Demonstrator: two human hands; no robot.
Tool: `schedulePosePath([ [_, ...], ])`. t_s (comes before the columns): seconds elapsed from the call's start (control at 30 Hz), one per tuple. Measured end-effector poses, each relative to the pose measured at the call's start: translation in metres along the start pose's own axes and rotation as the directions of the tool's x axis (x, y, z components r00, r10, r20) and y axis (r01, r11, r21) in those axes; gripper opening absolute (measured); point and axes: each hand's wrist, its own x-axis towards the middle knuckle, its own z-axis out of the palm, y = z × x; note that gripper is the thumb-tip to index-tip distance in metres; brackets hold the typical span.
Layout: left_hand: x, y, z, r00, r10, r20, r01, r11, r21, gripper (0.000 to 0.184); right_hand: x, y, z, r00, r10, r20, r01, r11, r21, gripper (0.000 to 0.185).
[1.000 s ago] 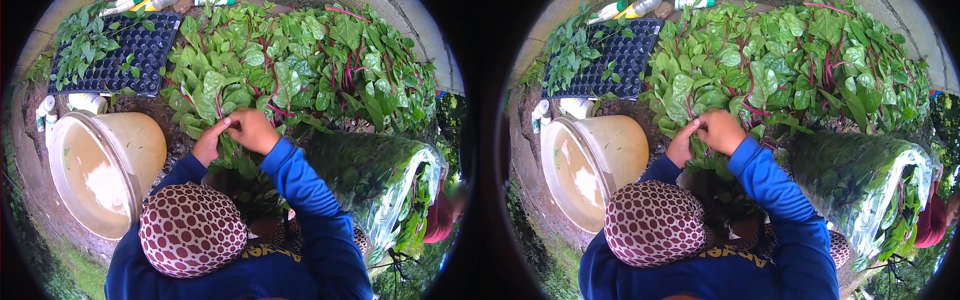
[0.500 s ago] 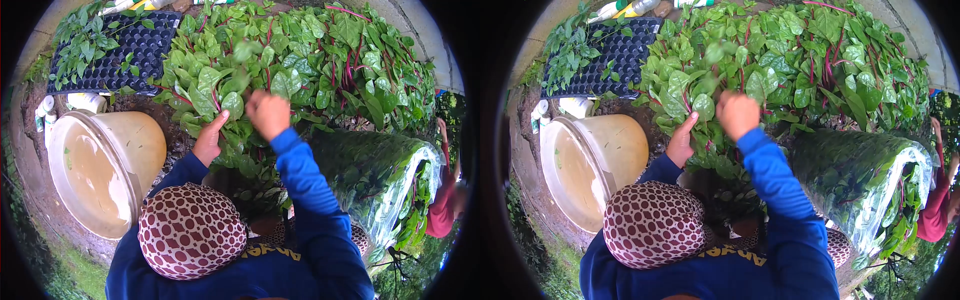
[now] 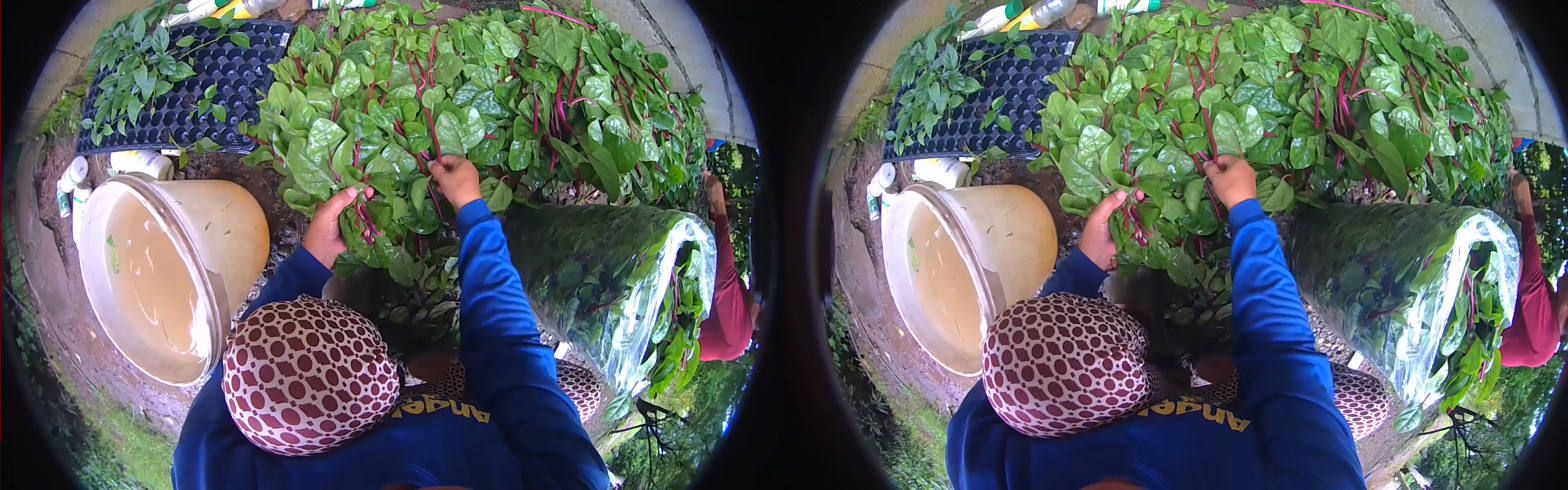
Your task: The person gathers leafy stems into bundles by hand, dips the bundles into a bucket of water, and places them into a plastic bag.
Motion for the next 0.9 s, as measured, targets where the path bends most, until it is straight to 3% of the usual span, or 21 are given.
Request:
schedulePosePath([
  [0.1, -0.005, -0.003, -0.003, 0.998, 0.055, -0.020, -0.055, 0.998, -0.007, 0.031, -0.041, -0.076, -0.010, 0.969, -0.203, -0.140, 0.185, 0.974, -0.130, 0.027],
  [0.17, -0.006, -0.004, -0.002, 0.997, 0.059, -0.040, -0.060, 0.998, -0.024, 0.030, -0.072, -0.112, -0.003, 0.841, -0.540, -0.039, 0.484, 0.781, -0.396, 0.019],
  [0.23, -0.001, -0.011, -0.003, 0.991, 0.120, -0.063, -0.124, 0.989, -0.074, 0.031, -0.099, -0.131, 0.019, 0.814, -0.547, 0.194, 0.568, 0.683, -0.459, 0.013],
  [0.27, 0.001, -0.014, -0.004, 0.986, 0.150, -0.076, -0.157, 0.982, -0.100, 0.031, -0.105, -0.134, 0.029, 0.781, -0.598, 0.181, 0.604, 0.646, -0.467, 0.012],
  [0.3, 0.001, -0.007, -0.010, 0.998, 0.063, -0.030, -0.065, 0.994, -0.087, 0.032, -0.108, -0.135, 0.036, 0.743, -0.647, 0.172, 0.638, 0.608, -0.473, 0.012],
  [0.33, -0.002, 0.006, -0.020, 1.000, -0.024, 0.011, 0.025, 0.997, -0.071, 0.033, -0.103, -0.133, 0.034, 0.749, -0.619, 0.237, 0.654, 0.634, -0.412, 0.010],
  [0.37, -0.004, 0.014, -0.028, 0.993, -0.112, 0.048, 0.114, 0.992, -0.050, 0.034, -0.090, -0.133, 0.028, 0.755, -0.586, 0.296, 0.649, 0.734, -0.201, 0.011],
  [0.43, -0.019, 0.026, -0.012, 0.991, -0.111, 0.078, 0.113, 0.994, -0.013, 0.038, -0.048, -0.135, 0.013, 0.730, -0.536, 0.423, 0.489, 0.843, 0.225, 0.014],
  [0.5, -0.031, 0.026, 0.012, 0.997, -0.077, 0.028, 0.078, 0.997, -0.019, 0.040, 0.008, -0.141, 0.012, 0.926, -0.282, 0.250, 0.235, 0.951, 0.202, 0.020],
  [0.53, -0.029, 0.021, 0.005, 0.998, -0.068, 0.010, 0.068, 0.998, -0.017, 0.041, 0.045, -0.135, 0.022, 0.966, -0.223, 0.128, 0.214, 0.974, 0.081, 0.024],
  [0.57, -0.028, 0.020, 0.004, 0.997, -0.075, 0.007, 0.075, 0.997, -0.011, 0.041, 0.074, -0.123, 0.036, 0.985, -0.173, -0.003, 0.173, 0.984, -0.036, 0.028],
  [0.67, -0.025, 0.017, 0.004, 0.997, -0.078, 0.016, 0.078, 0.997, -0.005, 0.041, 0.102, -0.118, 0.066, 1.000, -0.024, -0.012, 0.016, 0.896, -0.443, 0.038],
  [0.8, -0.029, 0.020, 0.010, 0.997, -0.063, -0.035, 0.063, 0.998, -0.007, 0.036, 0.117, -0.096, 0.077, 0.998, 0.063, 0.002, -0.059, 0.936, -0.348, 0.037],
  [0.9, -0.034, 0.018, 0.003, 0.998, -0.041, 0.039, 0.039, 0.999, 0.038, 0.040, 0.123, -0.085, 0.068, 0.991, 0.070, 0.116, -0.029, 0.947, -0.319, 0.035],
])
